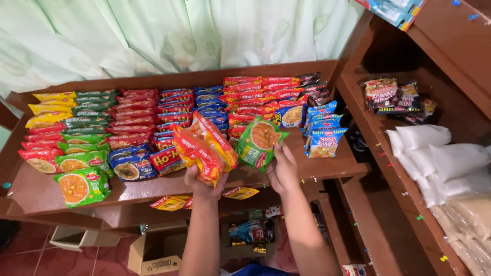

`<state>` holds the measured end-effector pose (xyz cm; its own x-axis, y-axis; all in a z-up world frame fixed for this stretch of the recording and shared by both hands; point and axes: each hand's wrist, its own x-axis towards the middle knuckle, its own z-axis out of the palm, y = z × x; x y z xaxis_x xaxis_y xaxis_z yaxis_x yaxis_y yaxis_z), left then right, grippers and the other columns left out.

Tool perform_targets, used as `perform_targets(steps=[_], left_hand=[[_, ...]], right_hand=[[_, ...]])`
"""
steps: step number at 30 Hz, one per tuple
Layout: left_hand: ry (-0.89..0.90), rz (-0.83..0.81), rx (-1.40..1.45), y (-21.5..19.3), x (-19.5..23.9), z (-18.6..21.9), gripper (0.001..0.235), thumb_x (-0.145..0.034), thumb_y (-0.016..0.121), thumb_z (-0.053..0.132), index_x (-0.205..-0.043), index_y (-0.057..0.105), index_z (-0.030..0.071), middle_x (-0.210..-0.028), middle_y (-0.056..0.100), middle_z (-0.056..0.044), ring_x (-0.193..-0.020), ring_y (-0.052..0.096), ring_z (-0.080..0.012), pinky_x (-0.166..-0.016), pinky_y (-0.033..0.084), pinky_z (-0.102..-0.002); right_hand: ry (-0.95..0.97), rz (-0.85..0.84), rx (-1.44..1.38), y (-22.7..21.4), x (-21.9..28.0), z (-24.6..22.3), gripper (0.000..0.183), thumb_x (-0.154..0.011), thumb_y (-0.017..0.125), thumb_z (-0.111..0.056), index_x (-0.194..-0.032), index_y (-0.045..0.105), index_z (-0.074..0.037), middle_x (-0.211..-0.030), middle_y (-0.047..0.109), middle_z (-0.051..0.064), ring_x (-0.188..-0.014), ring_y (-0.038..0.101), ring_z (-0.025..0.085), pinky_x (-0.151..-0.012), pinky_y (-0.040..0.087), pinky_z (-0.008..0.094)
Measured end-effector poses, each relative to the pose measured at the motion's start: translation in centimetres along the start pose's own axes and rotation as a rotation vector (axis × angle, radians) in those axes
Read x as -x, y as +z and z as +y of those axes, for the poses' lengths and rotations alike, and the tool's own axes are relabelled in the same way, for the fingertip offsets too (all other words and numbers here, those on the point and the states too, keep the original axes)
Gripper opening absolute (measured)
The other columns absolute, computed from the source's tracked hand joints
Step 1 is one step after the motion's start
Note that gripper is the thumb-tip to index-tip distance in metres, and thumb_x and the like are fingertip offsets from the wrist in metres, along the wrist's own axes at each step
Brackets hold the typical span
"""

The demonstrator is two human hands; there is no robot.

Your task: Organizing and restocking various grocery items on shelves, including noodles, sauces, and canned goods.

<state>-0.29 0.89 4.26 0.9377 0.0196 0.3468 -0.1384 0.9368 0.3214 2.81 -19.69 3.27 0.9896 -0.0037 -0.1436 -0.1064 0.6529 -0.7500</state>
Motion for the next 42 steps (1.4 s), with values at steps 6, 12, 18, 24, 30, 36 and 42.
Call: perform_targets(steps=[6,12,18,24,30,36,42], left_hand=[[0.083,0.000,-0.075,-5.1,2.7,2.7,0.090,-0.081,0.075,0.032,-0.156,0.037,0.001,-0.143,0.055,-0.017,-0.133,0.056,-0.0372,-0.114,0.046,-0.055],[0.054,0.004,-0.015,-7.8,5.9,4.3,0.094,-0.066,0.077,0.028,-0.150,0.040,0.006,-0.143,0.056,-0.017,-0.129,0.059,-0.0370,-0.110,0.048,-0.057],[-0.067,0.056,0.001,-11.5,9.0,7.8,0.080,-0.071,0.071,0.015,-0.146,0.048,-0.002,-0.131,0.066,-0.019,-0.116,0.068,-0.0347,-0.102,0.055,-0.052],[-0.060,0.084,-0.067,-12.5,11.4,17.0,0.073,-0.069,0.064,0.011,-0.139,0.052,-0.005,-0.126,0.068,-0.021,-0.113,0.069,-0.0358,-0.101,0.056,-0.050],[-0.094,0.121,-0.301,-11.9,14.4,27.2,0.082,-0.065,0.067,0.006,-0.143,0.047,-0.004,-0.128,0.066,-0.018,-0.118,0.067,-0.0316,-0.105,0.053,-0.045],[-0.118,0.182,-0.391,-14.5,18.5,34.3,0.091,-0.064,0.072,0.000,-0.149,0.039,0.001,-0.130,0.064,-0.017,-0.119,0.065,-0.0318,-0.104,0.053,-0.047],[-0.065,0.219,-0.354,-19.4,21.2,39.4,0.081,-0.066,0.068,0.000,-0.144,0.045,-0.002,-0.129,0.066,-0.018,-0.117,0.066,-0.0336,-0.103,0.053,-0.047]], right_hand=[[-0.132,-0.224,-0.293,1.5,1.1,1.3,0.023,-0.108,0.055,-0.012,-0.130,0.048,-0.011,-0.139,0.058,0.008,-0.132,0.055,0.024,-0.110,0.050,0.047],[-0.062,-0.346,-0.222,6.2,1.9,3.4,0.053,-0.094,0.059,-0.009,-0.141,0.040,-0.022,-0.140,0.054,0.002,-0.129,0.054,0.025,-0.098,0.050,0.052],[-0.065,-0.340,0.078,5.6,1.5,11.7,0.051,-0.092,0.062,0.003,-0.135,0.041,-0.015,-0.132,0.054,0.010,-0.116,0.055,0.024,-0.088,0.047,0.042],[-0.187,-0.632,0.288,12.7,7.5,13.8,0.056,-0.082,0.067,0.004,-0.132,0.042,-0.003,-0.126,0.048,0.004,-0.125,0.046,0.016,-0.106,0.039,0.030],[-0.068,-0.476,0.376,19.9,10.1,20.5,0.053,-0.093,0.070,-0.018,-0.141,0.053,-0.002,-0.132,0.063,0.007,-0.123,0.057,0.015,-0.106,0.044,0.031],[-0.080,-0.342,0.529,24.9,12.8,27.4,0.039,-0.099,0.066,-0.025,-0.132,0.063,-0.003,-0.117,0.072,0.003,-0.105,0.063,0.010,-0.094,0.050,0.028],[-0.151,-0.389,0.628,28.3,13.0,32.2,0.036,-0.103,0.064,-0.028,-0.128,0.066,-0.002,-0.111,0.072,0.002,-0.100,0.062,0.009,-0.090,0.051,0.028]])
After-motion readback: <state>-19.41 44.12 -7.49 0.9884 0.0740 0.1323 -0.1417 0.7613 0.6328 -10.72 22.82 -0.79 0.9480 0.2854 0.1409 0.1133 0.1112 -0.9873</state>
